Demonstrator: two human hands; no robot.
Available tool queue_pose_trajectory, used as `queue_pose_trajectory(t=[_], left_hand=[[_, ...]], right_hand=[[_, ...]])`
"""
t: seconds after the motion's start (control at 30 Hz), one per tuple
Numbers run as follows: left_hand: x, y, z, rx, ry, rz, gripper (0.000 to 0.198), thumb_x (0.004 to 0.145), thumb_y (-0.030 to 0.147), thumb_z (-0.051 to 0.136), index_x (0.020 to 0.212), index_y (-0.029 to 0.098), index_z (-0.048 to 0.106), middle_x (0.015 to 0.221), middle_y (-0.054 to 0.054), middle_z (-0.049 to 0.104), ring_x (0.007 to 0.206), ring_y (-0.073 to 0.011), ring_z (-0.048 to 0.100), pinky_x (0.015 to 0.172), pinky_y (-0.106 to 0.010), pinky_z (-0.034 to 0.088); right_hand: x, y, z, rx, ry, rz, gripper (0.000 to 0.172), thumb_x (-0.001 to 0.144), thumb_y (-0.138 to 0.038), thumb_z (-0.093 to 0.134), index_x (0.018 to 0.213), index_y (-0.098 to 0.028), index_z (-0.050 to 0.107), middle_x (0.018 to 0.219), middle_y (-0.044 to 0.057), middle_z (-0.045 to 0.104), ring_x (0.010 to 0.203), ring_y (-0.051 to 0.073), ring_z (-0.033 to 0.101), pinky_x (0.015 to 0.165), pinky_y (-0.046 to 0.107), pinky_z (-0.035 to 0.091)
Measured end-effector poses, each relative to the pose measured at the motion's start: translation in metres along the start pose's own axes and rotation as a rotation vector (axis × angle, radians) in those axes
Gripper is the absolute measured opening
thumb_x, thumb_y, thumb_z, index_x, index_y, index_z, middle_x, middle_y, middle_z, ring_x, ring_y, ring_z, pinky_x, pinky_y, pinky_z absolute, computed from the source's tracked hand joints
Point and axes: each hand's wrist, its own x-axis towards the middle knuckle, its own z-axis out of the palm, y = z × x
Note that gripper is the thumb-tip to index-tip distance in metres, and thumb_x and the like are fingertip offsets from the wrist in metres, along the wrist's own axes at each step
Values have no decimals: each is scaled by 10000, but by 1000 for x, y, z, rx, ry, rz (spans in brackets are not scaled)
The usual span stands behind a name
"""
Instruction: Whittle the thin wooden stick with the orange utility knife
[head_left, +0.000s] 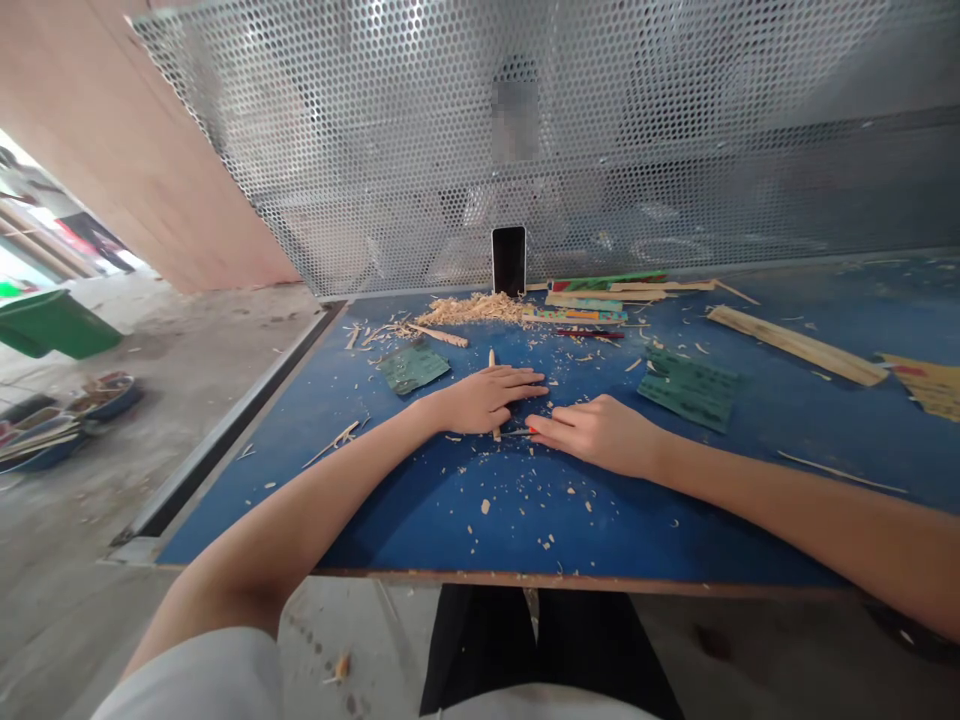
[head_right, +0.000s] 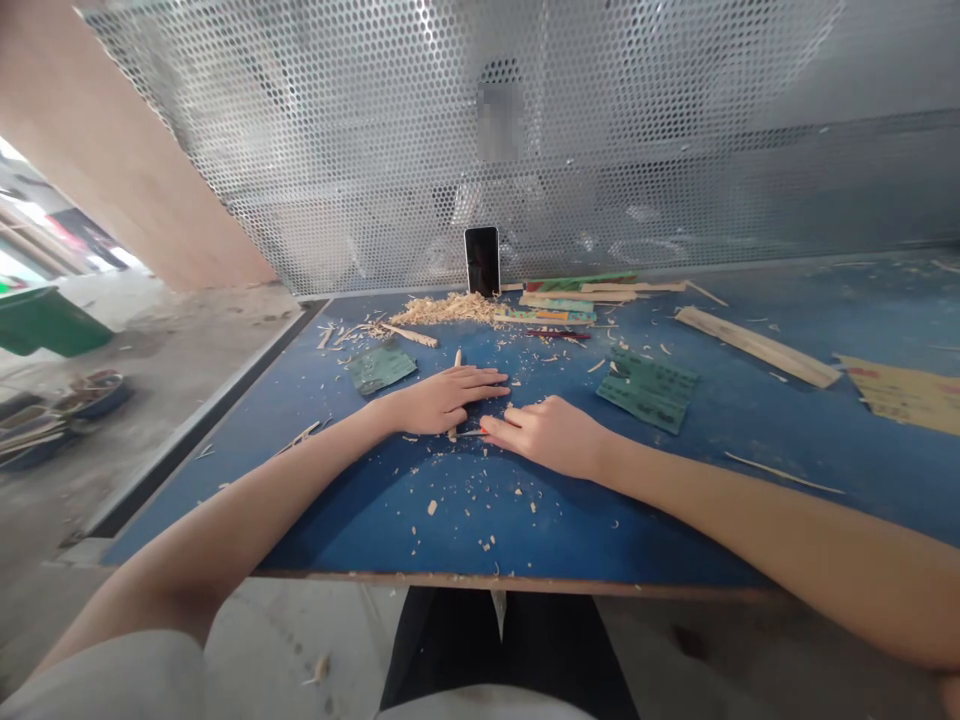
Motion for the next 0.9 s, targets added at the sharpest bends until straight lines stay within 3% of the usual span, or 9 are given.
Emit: queue_pose_trajectory(t=[0.43, 0.7, 0.9], left_hand=[[1, -2, 1, 1, -7, -10, 735, 934, 143, 413, 1658, 260, 370, 1755, -6, 301, 1647, -212, 218, 1361, -460, 141], [-4, -5, -1, -17, -19, -2, 704, 986, 162, 363, 1679, 283, 323, 1760, 9, 282, 1654, -193, 192, 1370, -466, 100], [-5, -5, -1, -15, -18, -5, 696, 983, 153, 361, 1672, 251, 338, 1757, -1, 291, 1649, -165, 205, 1371, -434, 103]], right_hand=[[7, -2, -2, 52, -199, 6, 339, 1149, -365, 418, 1227, -185, 694, 788, 16, 733, 539, 138, 598, 536, 307, 262], [-1, 0, 4, -44, -25, -41, 356, 1141, -362, 464, 1358, -185, 683, 781, 1, 736, 585, 128, 631, 516, 316, 271], [-2, 2, 5, 4, 31, -29, 335, 1132, -359, 491, 1322, -189, 709, 817, 12, 749, 652, 126, 666, 539, 289, 321]])
